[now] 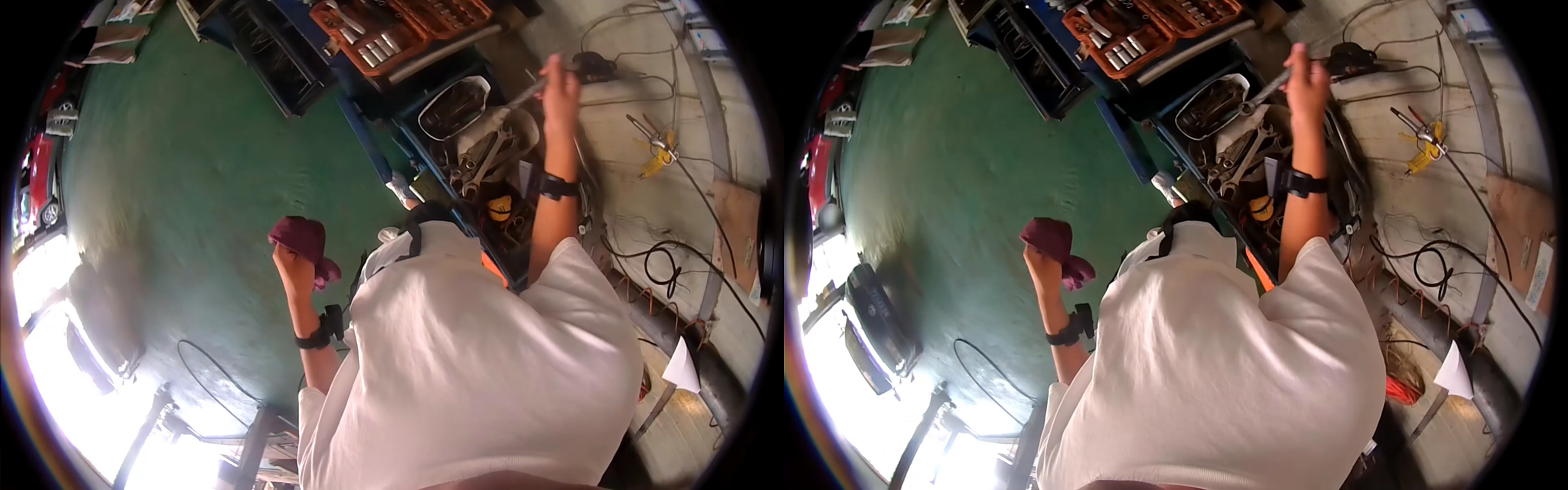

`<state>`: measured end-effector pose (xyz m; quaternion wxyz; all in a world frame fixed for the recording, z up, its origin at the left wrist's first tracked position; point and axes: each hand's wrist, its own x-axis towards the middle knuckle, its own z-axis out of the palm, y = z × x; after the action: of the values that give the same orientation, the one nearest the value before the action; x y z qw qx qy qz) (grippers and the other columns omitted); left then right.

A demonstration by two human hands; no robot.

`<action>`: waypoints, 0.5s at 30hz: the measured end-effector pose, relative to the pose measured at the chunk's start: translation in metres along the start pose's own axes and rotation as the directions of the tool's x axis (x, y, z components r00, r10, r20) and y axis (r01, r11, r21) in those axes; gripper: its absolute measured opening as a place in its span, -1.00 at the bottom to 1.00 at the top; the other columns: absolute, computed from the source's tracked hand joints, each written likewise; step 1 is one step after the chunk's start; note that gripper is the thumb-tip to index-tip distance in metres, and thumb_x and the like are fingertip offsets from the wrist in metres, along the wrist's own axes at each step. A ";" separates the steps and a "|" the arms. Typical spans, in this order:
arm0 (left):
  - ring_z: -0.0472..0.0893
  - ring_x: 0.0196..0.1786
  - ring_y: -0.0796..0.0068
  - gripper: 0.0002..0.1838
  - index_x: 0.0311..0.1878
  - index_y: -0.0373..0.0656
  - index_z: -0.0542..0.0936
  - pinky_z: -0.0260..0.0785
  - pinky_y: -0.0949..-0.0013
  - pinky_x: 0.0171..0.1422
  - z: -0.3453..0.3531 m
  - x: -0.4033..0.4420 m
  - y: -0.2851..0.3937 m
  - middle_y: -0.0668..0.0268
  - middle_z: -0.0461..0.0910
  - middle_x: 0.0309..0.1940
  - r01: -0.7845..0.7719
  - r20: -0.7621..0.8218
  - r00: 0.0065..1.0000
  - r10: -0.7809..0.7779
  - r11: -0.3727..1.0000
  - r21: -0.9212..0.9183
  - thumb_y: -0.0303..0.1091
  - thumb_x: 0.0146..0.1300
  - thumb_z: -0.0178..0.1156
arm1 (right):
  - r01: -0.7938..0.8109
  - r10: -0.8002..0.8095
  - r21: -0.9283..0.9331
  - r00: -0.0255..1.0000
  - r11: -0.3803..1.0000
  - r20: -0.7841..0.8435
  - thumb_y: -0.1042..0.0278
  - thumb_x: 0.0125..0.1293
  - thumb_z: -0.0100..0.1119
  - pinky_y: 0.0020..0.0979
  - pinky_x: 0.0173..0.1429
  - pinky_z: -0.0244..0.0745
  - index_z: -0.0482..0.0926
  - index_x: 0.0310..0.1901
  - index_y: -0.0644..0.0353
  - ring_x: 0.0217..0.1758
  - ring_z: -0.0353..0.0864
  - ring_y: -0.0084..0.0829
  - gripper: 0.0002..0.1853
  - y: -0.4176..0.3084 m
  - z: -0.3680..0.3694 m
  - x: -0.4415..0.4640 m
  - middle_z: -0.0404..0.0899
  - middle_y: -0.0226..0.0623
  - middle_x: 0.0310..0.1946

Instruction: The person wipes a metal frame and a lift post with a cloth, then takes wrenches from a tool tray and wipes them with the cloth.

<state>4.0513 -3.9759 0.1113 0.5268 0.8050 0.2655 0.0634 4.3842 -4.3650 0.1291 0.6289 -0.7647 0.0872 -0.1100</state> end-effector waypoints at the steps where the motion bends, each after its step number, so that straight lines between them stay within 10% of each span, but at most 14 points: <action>1: 0.63 -0.10 0.54 -0.74 -0.03 -0.30 0.63 0.47 0.40 0.00 0.008 0.006 0.011 0.29 0.70 -0.17 0.000 0.015 1.000 0.000 1.000 0.008 -0.48 0.23 0.16 | -0.093 0.096 -0.059 0.994 0.994 0.044 -0.12 0.42 0.08 -0.49 -0.52 0.36 0.52 -0.46 0.21 -0.68 0.47 -0.57 -0.49 0.027 0.004 -0.002 0.43 -0.42 -0.67; 5: 0.64 -0.20 0.55 -0.76 -0.09 -0.31 0.64 0.49 0.41 -0.10 0.039 0.031 0.058 0.33 0.69 -0.29 0.007 0.017 1.000 -0.005 0.993 -0.121 -0.51 0.16 0.20 | -0.303 0.330 -0.191 0.935 0.934 0.127 -0.20 0.42 0.01 -0.52 -0.52 0.40 0.52 -0.41 0.14 -0.68 0.49 -0.54 -0.49 0.143 0.030 -0.021 0.40 -0.41 -0.67; 11: 0.63 -0.06 0.48 -0.68 0.03 -0.30 0.59 0.46 0.39 0.05 0.064 0.051 0.066 0.27 0.68 -0.11 -0.102 0.227 0.967 0.119 0.991 -0.084 -0.52 0.19 0.20 | -0.131 0.188 -0.585 0.981 0.801 0.038 -0.33 0.44 -0.22 -0.18 -0.41 0.51 0.51 -0.51 0.18 -0.67 0.46 -0.06 -0.31 0.294 0.062 -0.053 0.48 -0.16 -0.71; 15: 0.63 -0.04 0.48 -0.68 0.03 -0.33 0.57 0.47 0.39 0.06 0.074 0.058 0.056 0.28 0.66 -0.09 -0.063 0.245 0.964 0.100 0.986 -0.154 -0.56 0.18 0.20 | -0.433 0.524 -0.508 0.851 0.745 0.043 -0.32 0.46 -0.25 -0.15 -0.39 0.53 0.51 -0.53 0.18 -0.65 0.55 -0.16 -0.29 0.289 0.059 -0.053 0.49 -0.17 -0.72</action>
<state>4.1493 -4.0240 0.1180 0.6104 0.7762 0.1577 0.0015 4.3507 -4.3506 -0.1683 0.4314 -0.8543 0.2474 0.1512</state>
